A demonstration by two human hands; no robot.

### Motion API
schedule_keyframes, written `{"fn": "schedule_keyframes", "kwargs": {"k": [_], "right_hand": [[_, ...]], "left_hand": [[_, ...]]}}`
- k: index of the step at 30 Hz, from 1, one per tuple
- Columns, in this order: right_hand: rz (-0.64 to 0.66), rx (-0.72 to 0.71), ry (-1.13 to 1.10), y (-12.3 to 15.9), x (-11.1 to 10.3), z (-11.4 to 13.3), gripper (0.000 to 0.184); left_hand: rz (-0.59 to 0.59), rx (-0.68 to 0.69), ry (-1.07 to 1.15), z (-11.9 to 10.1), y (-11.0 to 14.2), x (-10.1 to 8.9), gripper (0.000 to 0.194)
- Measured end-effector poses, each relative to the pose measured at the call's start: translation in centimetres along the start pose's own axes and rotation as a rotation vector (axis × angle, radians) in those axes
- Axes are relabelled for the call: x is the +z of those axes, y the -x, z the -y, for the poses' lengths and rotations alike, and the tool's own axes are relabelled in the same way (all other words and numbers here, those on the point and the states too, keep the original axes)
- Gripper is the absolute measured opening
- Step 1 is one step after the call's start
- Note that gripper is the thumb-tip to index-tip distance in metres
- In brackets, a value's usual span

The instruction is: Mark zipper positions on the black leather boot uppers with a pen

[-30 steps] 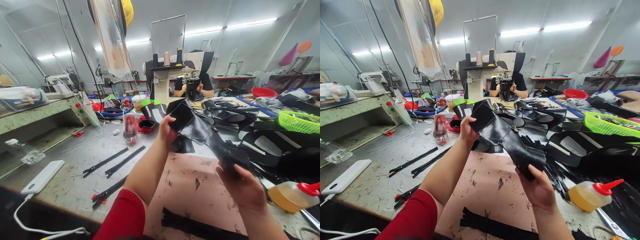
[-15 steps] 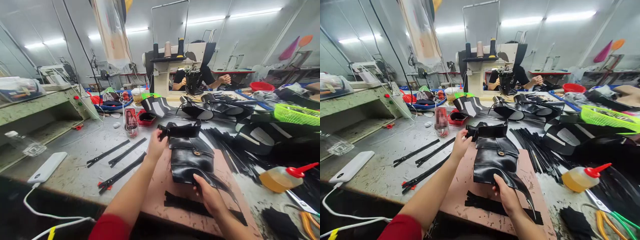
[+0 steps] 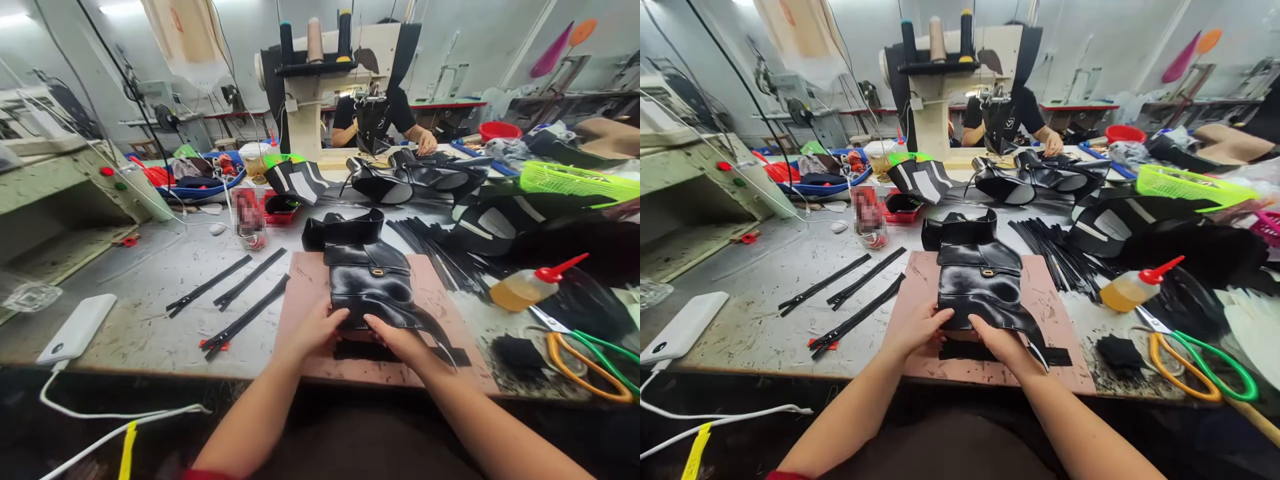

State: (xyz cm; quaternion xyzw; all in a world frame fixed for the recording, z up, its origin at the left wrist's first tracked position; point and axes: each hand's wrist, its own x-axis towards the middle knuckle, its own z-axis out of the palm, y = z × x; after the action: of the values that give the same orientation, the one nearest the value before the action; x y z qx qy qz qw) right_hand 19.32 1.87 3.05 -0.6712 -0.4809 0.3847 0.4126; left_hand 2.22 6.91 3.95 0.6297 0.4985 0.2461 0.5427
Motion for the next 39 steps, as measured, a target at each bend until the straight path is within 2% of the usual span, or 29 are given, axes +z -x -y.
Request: {"fn": "schedule_keyframes", "kwargs": {"k": [4,6,9,11,12,15,20,23,28,34,39], "right_hand": [[0.145,0.184,0.056,1.1,-0.7,0.3,0.040],[0.181,0.209,0.068,1.7,-1.0,0.3,0.039],[0.162,0.242,0.067,2.2,-1.2,-0.3,0.039],[0.125,0.277,0.074,2.3,-1.2,-1.0,0.040],[0.111,0.294,0.082,2.3,-1.2,-1.2,0.040],[0.083,0.312,0.109,2.4,-1.1,-1.6,0.040],[0.064,0.292,0.141,2.5,-0.8,-1.2,0.037],[0.045,0.276,0.130,2.6,-0.5,-1.1,0.034],[-0.069,0.147,0.156,2.4,-0.4,-1.6,0.029],[0.001,0.060,0.173,2.2,-0.7,-2.6,0.030],[-0.030,-0.005,0.202,2.3,-0.3,-2.9,0.029]], "left_hand": [[-0.122,0.149,-0.178,1.3,2.2,-1.9,0.018],[-0.046,0.285,-0.286,1.6,3.7,-1.7,0.010],[0.134,0.619,-0.651,2.0,5.2,-0.6,0.009],[0.163,0.779,-0.882,2.3,5.6,0.0,0.010],[0.147,0.806,-0.940,2.4,5.8,0.2,0.010],[0.074,0.840,-1.016,2.9,6.1,0.5,0.010],[-0.114,0.903,-1.060,3.8,6.6,1.2,0.035],[-0.182,0.897,-1.058,4.4,6.6,1.8,0.038],[-0.210,0.894,-1.031,5.0,6.6,2.1,0.034],[-0.206,0.883,-1.034,4.5,6.6,2.1,0.035],[-0.196,0.858,-1.045,4.4,6.4,2.1,0.034]]}}
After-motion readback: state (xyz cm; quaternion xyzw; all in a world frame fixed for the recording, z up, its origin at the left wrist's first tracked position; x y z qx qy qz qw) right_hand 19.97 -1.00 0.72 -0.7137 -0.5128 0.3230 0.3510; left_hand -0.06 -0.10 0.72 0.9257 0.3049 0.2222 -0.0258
